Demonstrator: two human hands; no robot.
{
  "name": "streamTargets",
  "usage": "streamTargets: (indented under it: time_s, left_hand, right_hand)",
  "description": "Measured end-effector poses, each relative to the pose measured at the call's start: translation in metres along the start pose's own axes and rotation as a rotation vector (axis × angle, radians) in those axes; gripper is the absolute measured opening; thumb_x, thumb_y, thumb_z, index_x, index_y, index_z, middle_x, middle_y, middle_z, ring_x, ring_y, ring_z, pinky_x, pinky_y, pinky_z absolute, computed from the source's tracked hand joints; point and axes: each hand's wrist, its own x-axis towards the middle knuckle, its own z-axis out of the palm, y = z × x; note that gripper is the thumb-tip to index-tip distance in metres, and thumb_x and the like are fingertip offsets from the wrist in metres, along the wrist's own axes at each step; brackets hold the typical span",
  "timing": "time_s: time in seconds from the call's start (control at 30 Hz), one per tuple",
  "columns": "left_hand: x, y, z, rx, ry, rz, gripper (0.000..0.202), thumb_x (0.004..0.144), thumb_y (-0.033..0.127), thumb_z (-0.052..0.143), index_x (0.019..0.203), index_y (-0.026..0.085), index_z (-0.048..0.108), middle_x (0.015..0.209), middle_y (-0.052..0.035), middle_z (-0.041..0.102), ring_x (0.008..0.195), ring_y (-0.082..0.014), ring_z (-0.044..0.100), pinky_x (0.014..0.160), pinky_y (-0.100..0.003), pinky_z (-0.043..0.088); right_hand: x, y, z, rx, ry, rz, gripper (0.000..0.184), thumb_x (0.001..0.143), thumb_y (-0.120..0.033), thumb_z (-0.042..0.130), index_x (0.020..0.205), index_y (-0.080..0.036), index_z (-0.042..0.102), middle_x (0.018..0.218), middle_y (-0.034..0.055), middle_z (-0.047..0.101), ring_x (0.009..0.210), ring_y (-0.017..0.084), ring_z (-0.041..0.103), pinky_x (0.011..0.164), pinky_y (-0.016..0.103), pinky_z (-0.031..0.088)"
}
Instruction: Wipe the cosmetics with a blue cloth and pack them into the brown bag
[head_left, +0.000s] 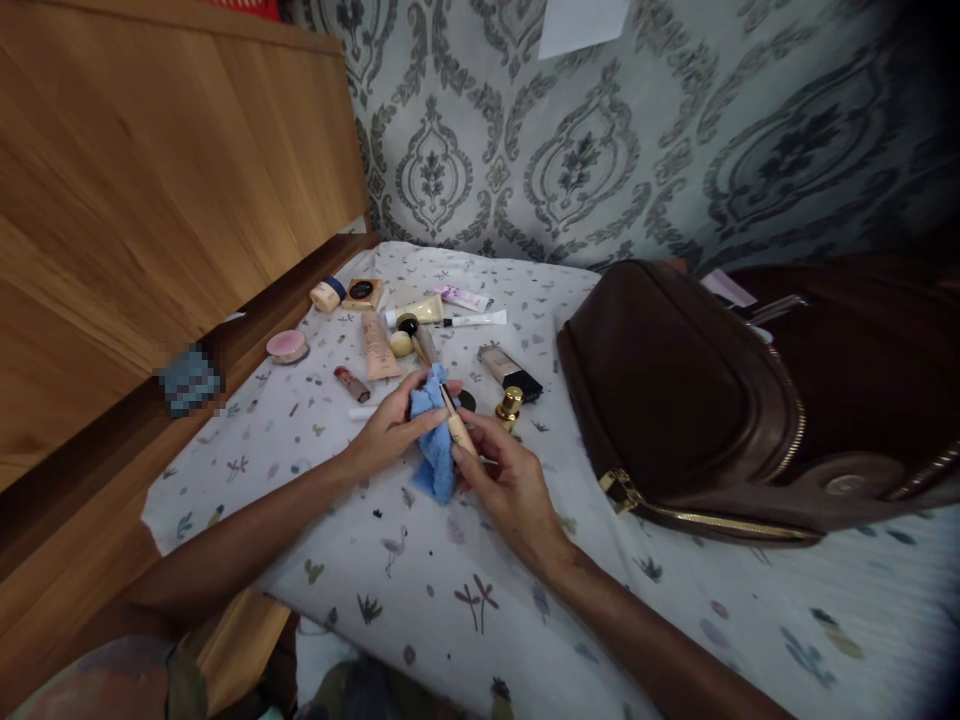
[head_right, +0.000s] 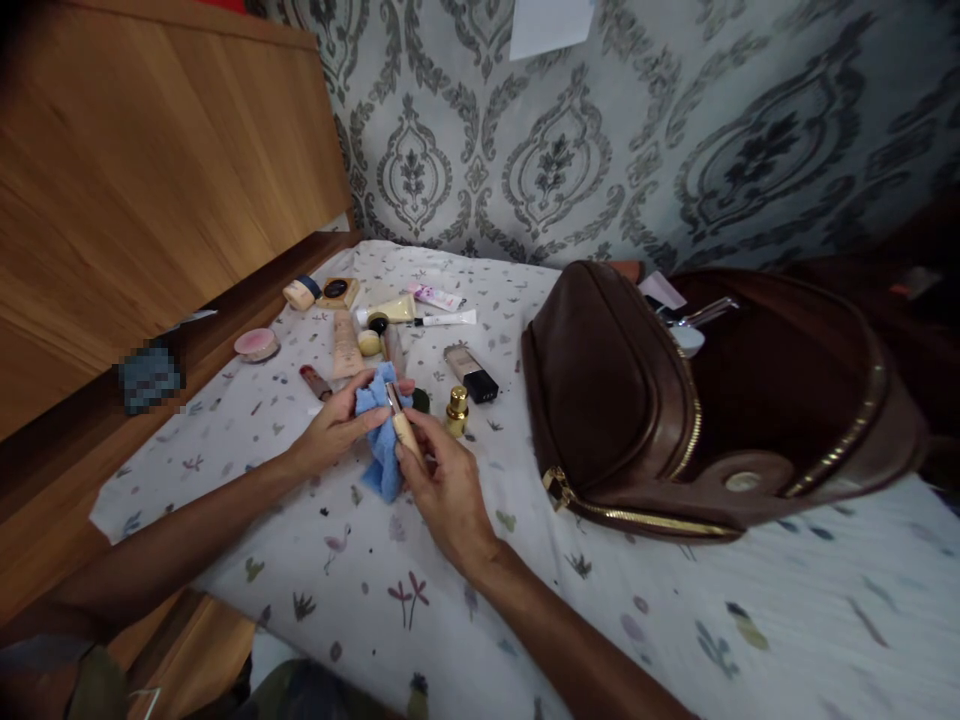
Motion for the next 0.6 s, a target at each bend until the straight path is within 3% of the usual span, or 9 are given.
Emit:
streamTargets:
  time_s: [0.13, 0.3, 0.43, 0.6]
  left_hand:
    - [0.0, -0.002, 0.0, -0.096, -0.022, -0.057, 0.048, 0.084, 0.044, 0.074, 0.121, 0.017, 0.059, 0.125, -0.0134, 0.069, 0.11, -0.0265, 0.068, 0.092, -0.035, 0.055]
    - [0.001, -0.002, 0.0, -0.231, 0.008, -0.124, 0.048, 0.083, 0.048, 0.074, 0.116, 0.016, 0.062, 0.114, -0.0124, 0.073, 0.09, -0.0233, 0.073, 0.076, -0.032, 0.059]
    - [0.001, -0.002, 0.003, -0.229, 0.122, -0.152, 0.056, 0.084, 0.058, 0.069, 0.121, 0.017, 0.063, 0.101, -0.0084, 0.075, 0.084, -0.0219, 0.072, 0.07, -0.031, 0.059]
    - [0.0, -0.002, 0.009, -0.241, 0.159, -0.187, 0.065, 0.08, 0.069, 0.066, 0.122, 0.019, 0.063, 0.097, -0.007, 0.074, 0.087, -0.0235, 0.07, 0.069, -0.031, 0.058]
  right_hand:
    - [0.0, -0.004, -0.001, 0.101, -0.081, 0.047, 0.039, 0.082, -0.044, 0.072, 0.114, -0.022, 0.068, 0.077, 0.001, 0.063, 0.065, 0.016, 0.06, 0.054, 0.027, 0.053]
    - [0.004, -0.008, -0.003, 0.324, -0.191, 0.213, 0.044, 0.08, -0.05, 0.075, 0.111, -0.02, 0.066, 0.071, -0.0001, 0.064, 0.057, 0.013, 0.058, 0.052, 0.025, 0.049]
    - [0.003, -0.012, -0.001, 0.397, -0.093, 0.251, 0.045, 0.074, -0.052, 0.08, 0.102, -0.021, 0.063, 0.065, -0.0045, 0.056, 0.049, 0.009, 0.048, 0.042, 0.019, 0.036]
    - [0.004, -0.016, 0.001, 0.212, -0.019, 0.264, 0.048, 0.06, -0.049, 0.088, 0.086, -0.02, 0.061, 0.051, -0.0104, 0.043, 0.041, 0.006, 0.034, 0.038, 0.02, 0.028]
